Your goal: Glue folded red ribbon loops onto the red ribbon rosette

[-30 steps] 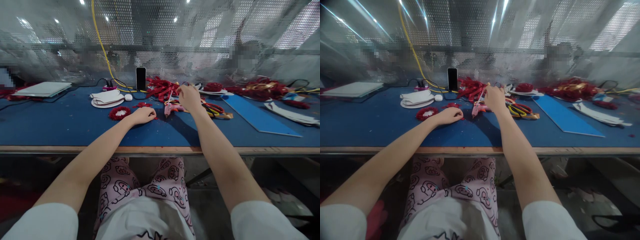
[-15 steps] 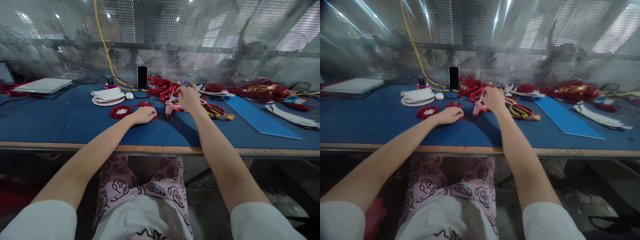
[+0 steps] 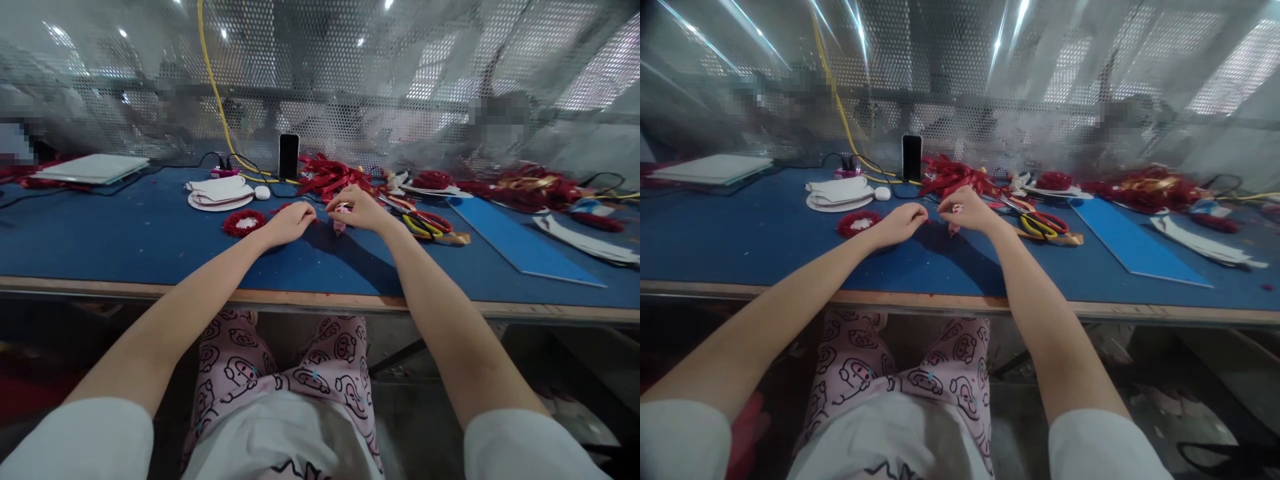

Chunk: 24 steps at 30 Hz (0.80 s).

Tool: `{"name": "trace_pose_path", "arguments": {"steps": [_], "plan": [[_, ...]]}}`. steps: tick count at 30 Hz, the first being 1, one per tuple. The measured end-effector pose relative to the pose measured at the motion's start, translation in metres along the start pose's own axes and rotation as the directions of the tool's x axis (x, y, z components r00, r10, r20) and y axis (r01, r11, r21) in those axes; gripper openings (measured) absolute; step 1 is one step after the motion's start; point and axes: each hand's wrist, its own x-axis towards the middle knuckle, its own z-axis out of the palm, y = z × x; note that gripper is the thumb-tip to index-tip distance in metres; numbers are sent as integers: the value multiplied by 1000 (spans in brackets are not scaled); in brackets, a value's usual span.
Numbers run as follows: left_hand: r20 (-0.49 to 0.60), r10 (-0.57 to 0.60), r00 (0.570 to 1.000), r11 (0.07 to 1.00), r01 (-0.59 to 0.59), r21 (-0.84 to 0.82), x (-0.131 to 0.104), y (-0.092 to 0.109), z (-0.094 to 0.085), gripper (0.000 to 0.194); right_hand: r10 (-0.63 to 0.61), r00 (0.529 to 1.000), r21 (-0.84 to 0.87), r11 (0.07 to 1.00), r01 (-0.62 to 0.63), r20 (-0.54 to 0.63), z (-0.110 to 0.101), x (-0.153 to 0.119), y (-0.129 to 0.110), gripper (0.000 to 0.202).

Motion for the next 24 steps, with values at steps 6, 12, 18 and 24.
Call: {"name": "trace_pose_path", "arguments": {"steps": [6,12,18,24], "plan": [[-119,-10,993,996,-1,-89,0,8,-3,15,80,997,283,956,-80,11,3,1,-15,22],[-97,-26,995,997,19,-71,-1,10,-3,14,144,990,302,944,-132,-15,7,0,-20,25],[-86,-30,996,996,23,-87,-1,10,-3,15,165,986,296,942,-158,1,6,-1,-22,22],[-25,-238,971,896,209,-391,2,9,-1,32,199,980,347,921,-177,-28,5,0,-23,19]]}}
